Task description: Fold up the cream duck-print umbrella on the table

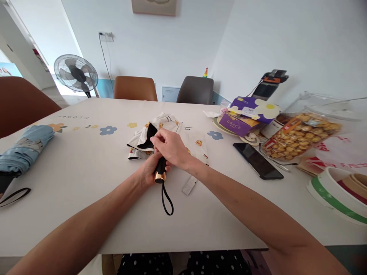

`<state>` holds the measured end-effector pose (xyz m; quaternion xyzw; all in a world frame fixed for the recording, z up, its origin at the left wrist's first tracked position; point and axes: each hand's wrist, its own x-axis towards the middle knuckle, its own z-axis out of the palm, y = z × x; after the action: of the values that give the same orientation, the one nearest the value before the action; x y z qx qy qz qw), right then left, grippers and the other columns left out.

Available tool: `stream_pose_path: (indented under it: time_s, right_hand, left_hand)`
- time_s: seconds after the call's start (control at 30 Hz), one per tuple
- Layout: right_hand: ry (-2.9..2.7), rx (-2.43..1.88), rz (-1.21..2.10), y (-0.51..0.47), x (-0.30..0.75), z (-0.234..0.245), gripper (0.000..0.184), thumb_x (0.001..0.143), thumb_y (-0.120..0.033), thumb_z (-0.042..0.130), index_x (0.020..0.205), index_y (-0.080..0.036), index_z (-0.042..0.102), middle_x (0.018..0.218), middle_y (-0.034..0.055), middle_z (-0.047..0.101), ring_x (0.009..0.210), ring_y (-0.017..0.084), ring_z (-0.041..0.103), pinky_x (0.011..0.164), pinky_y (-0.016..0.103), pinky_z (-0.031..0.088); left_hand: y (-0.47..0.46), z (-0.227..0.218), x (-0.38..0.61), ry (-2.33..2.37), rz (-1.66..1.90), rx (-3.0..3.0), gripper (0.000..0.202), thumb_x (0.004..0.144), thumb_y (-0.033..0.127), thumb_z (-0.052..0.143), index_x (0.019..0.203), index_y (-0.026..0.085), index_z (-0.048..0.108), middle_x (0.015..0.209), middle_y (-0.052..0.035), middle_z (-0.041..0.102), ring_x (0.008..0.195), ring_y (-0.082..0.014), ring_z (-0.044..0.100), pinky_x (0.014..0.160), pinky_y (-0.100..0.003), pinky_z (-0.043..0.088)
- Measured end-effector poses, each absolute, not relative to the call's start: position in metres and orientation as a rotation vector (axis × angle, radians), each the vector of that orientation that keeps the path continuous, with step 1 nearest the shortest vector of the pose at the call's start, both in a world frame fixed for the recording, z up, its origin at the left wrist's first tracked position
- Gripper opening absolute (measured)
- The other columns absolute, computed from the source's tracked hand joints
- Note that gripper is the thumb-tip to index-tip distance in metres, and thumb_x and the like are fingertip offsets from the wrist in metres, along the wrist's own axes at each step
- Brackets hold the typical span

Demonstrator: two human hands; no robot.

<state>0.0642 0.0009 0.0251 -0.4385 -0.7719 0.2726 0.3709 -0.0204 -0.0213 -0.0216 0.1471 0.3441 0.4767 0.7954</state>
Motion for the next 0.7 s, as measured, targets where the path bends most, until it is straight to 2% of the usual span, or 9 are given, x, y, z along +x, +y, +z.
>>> stream_pose_path:
  time_s: [0.17, 0.43, 0.57, 0.7]
  right_hand:
    - [-1.883, -1.117, 0.746, 0.002, 0.085, 0.023, 0.017, 0.079, -0.028, 0.046, 0.065, -0.019, 0.046, 0.062, -0.0025, 0.058, 0.058, 0.011, 0.054, 0.057, 0.023, 0.04]
    - [-1.906, -1.285, 0.664, -0.001, 0.11, 0.01, 0.017, 0.077, -0.029, 0.047, 0.064, -0.018, 0.049, 0.065, -0.0019, 0.057, 0.06, 0.011, 0.05, 0.056, 0.025, 0.038]
    - [-1.91, -1.307, 0.543, -0.009, 0.124, -0.01, 0.011, 0.075, -0.031, 0.051, 0.076, -0.019, 0.052, 0.084, 0.0004, 0.059, 0.071, 0.013, 0.054, 0.063, 0.027, 0.042]
    - [-1.965, -1.31, 0.406, -0.014, 0.134, -0.028, 0.022, 0.072, -0.031, 0.057, 0.091, -0.02, 0.049, 0.105, 0.0065, 0.055, 0.091, 0.019, 0.055, 0.071, 0.033, 0.045]
  left_hand:
    - [-0.021, -0.022, -0.023, 0.679, 0.997, 0.342, 0.012, 0.075, 0.011, 0.051, 0.067, 0.014, 0.043, 0.057, 0.0029, 0.037, 0.045, -0.0041, 0.038, 0.034, -0.012, 0.033]
    - [-0.022, -0.018, -0.026, 0.699, 0.962, 0.285, 0.013, 0.075, 0.009, 0.049, 0.067, 0.015, 0.04, 0.058, 0.0029, 0.037, 0.045, -0.004, 0.037, 0.033, -0.013, 0.034]
    - [-0.023, -0.016, -0.025, 0.705, 0.945, 0.264, 0.013, 0.075, 0.009, 0.05, 0.069, 0.015, 0.039, 0.059, 0.0029, 0.038, 0.045, -0.004, 0.037, 0.033, -0.013, 0.035]
    - [-0.022, -0.016, -0.025, 0.708, 0.939, 0.273, 0.014, 0.076, 0.009, 0.049, 0.069, 0.015, 0.039, 0.059, 0.0026, 0.038, 0.046, -0.0041, 0.038, 0.033, -0.013, 0.036]
